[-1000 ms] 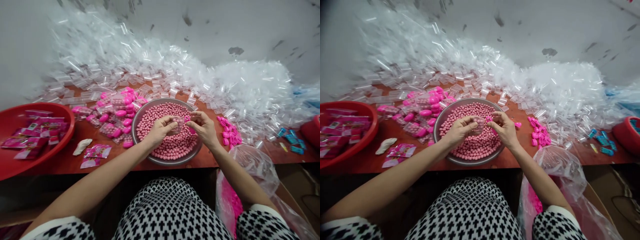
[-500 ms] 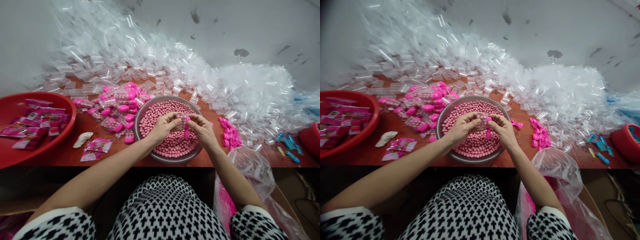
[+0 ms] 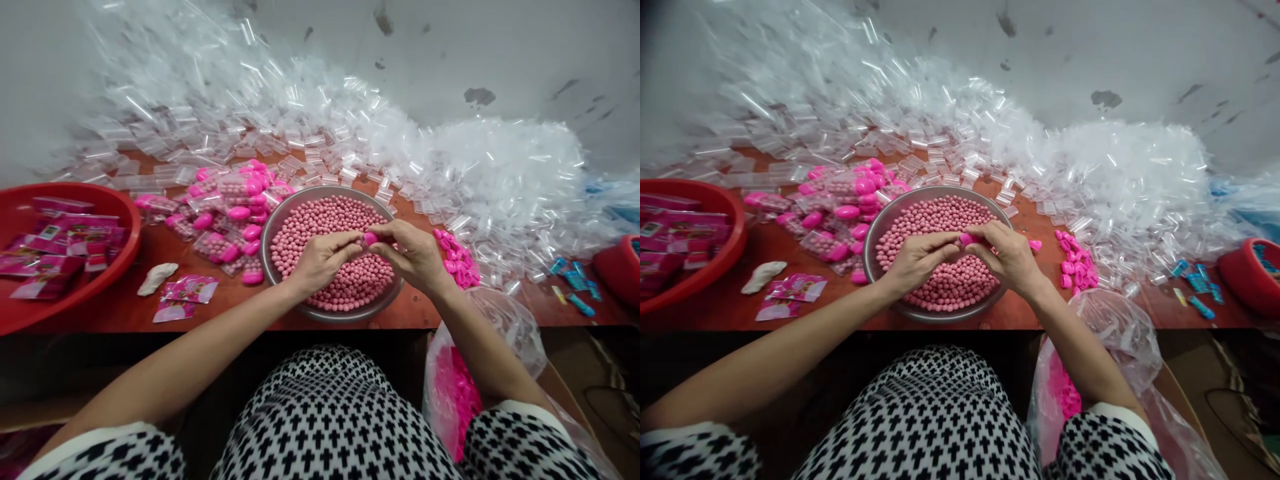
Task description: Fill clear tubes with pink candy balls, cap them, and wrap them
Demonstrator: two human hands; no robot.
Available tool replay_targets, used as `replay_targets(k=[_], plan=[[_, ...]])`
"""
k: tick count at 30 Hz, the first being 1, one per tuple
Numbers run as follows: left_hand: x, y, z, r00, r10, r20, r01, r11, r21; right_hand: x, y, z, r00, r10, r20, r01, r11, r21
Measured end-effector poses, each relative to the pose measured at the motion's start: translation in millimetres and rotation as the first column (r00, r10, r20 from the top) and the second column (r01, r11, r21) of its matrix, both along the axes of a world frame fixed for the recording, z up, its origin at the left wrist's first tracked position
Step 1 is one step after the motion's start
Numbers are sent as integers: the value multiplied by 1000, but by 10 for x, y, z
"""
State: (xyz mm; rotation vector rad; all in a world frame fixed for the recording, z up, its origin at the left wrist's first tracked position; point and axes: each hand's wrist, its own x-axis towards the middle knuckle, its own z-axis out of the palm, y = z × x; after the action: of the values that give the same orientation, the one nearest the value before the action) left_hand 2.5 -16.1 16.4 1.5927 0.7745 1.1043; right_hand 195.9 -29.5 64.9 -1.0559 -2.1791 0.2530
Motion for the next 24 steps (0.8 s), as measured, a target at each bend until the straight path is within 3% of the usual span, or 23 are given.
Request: replay_targets(k=[4,9,14,16,19,22,24], plan=[[-20,-46,22,999,31,-44,-25,991,132,-20,-73,-2,995,48,87,-53,997,62],[-10,-58,-22,987,60,-150,-6,942,336,6,-180,-36,973,66,220,-96,987,127],[-28,-48,-37,979,54,-196,21,934,357,2,-145,-132,973,107,203,-125,989,79],[-32,-37,-22,987,36,-154,8,961,275,-4,-103,-160,989,108,100,-112,993,31],[-24,-1,-5,999,-43,3,43,999,-7,32,-74,-194,978,78,-193,-108,982,-154],[-6,46,-1,969,-43,243,121,941,-317,126,-105,-250,841,-32,-540,-243,869,-431],[3,67,4,948,-21,317,151,907,-394,180,-129,-300,733,-150,-663,-318,787,-529]])
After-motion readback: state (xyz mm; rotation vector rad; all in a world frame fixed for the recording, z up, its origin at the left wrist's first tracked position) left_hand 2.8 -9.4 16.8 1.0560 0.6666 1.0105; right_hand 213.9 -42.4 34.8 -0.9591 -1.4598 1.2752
